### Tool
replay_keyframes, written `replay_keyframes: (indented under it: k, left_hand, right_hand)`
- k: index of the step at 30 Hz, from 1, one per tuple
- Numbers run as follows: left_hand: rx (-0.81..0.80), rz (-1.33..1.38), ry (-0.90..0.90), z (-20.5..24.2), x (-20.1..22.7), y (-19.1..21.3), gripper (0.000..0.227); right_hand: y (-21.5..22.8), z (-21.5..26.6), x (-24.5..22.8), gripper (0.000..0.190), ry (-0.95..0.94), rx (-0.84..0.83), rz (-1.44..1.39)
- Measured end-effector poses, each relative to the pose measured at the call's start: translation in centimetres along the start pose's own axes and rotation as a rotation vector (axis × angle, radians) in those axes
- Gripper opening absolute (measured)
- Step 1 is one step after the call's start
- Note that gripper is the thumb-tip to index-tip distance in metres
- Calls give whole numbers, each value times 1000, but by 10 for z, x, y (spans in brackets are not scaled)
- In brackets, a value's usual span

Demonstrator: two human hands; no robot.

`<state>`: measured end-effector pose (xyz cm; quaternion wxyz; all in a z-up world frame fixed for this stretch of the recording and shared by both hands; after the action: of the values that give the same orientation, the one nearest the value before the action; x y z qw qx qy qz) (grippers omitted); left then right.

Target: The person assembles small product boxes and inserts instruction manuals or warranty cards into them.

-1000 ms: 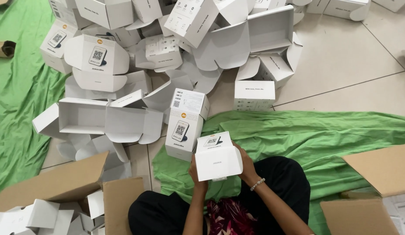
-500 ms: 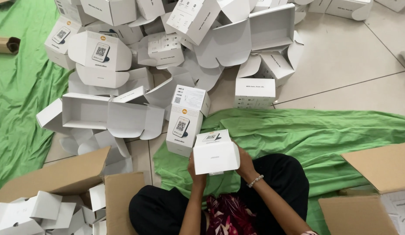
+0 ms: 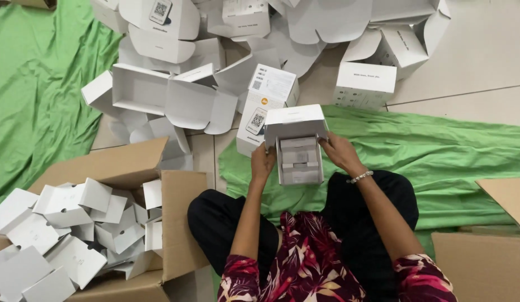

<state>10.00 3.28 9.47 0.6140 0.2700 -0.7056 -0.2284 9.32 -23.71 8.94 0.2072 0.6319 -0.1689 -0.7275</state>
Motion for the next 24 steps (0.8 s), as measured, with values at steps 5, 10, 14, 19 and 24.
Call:
replay_keyframes:
  k: [5, 10, 14, 19, 24]
  left_hand:
    - [-109, -119, -50, 5, -13, -23, 22]
    - [61, -247, -162, 19, -17, -40, 17]
    - [-29, -214, 13, 6, -27, -41, 17]
    - [350, 364, 202, 10, -27, 3, 59]
    - [479, 340, 220, 50, -47, 89, 52]
  right_hand:
    - [-11, -8, 25, 47, 54, 20, 182]
    - [-19, 5, 19, 32, 85, 20, 135]
    - [-9, 6, 7, 35, -30, 22, -6]
    - [5, 12, 9, 61, 125, 276, -383]
    - [-26, 36, -5, 46, 222, 268, -157]
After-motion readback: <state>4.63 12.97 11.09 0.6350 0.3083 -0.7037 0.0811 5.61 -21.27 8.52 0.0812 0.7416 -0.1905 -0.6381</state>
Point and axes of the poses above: each hand's wrist, its own z-axis away from the middle knuckle, its own y-axis out of the back of the hand, x = y × z, the point moved 7 cm from there along -z, towards the middle knuckle, and after that the axes turned 12 degrees about -z, right-handed, at the moved point
